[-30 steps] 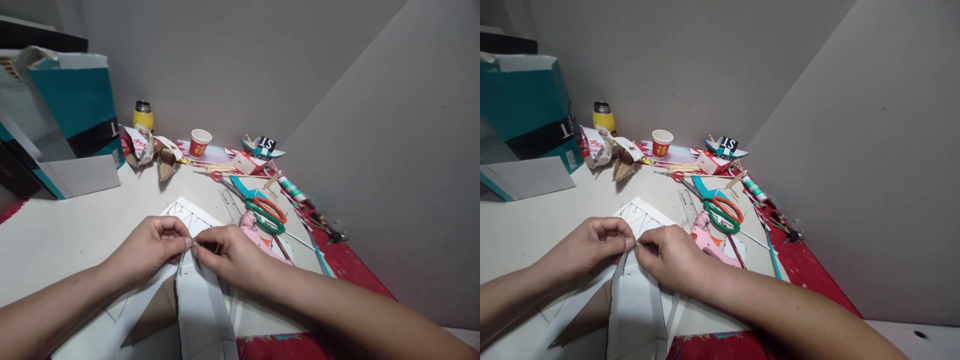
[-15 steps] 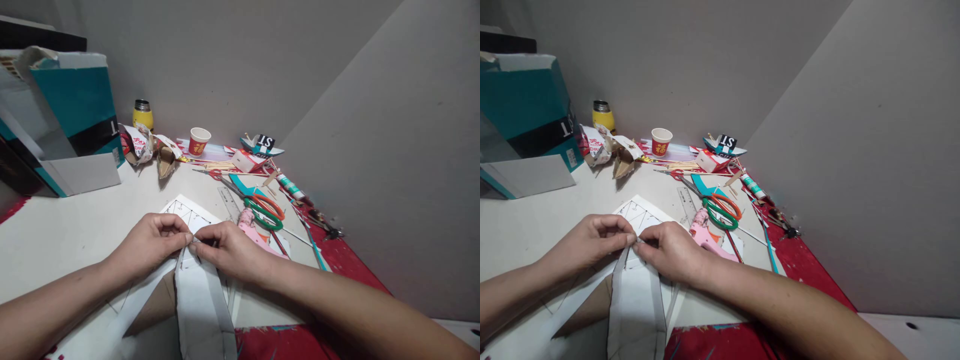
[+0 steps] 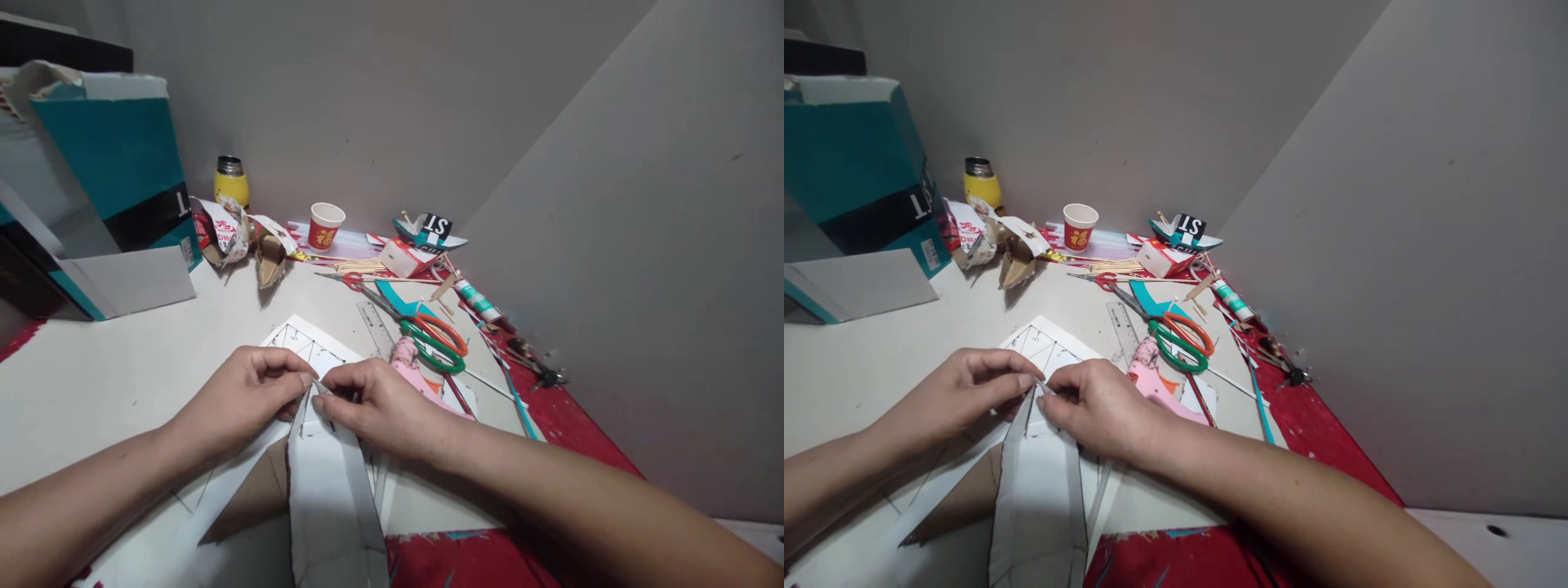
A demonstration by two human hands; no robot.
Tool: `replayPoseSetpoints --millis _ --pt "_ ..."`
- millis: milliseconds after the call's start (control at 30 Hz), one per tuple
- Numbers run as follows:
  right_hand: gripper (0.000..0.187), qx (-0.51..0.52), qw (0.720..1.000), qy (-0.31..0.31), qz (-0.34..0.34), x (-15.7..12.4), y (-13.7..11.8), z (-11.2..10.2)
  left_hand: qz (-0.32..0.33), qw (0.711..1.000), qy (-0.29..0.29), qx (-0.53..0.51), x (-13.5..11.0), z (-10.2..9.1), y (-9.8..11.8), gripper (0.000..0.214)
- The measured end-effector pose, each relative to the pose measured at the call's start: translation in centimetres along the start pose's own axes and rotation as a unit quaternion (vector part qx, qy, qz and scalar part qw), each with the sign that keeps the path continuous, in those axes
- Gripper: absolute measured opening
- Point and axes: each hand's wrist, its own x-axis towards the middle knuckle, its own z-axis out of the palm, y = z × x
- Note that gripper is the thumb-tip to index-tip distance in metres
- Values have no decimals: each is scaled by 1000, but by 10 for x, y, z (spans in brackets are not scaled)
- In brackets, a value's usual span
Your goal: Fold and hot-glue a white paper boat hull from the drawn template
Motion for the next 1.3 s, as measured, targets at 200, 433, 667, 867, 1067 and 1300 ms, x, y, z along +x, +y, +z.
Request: replayPoseSetpoints --millis 200,433,667,867,1067,1300 --pt "24 -7 1000 -5 18 0 -3 -1 -19 999 6 -31 0 0 -5 9" --pt "25 14 1000 -21 15 -1 -2 -2 -41 997 -28 -55 3 -3 -5 8" --pt "28 8 999 -31 23 -2 -5 -3 -44 997 -52 -40 5 -5 -6 8" --pt "23 19 999 -37 23 0 1 -3 -50 997 -54 -36 8 -8 -13 9" --pt "25 21 999 -42 1 -1 3 1 -25 998 -56 -9 5 -10 -15 13" --pt "27 14 998 -54 -14 -5 -2 0 -11 997 -75 5 2 -8 -8 12"
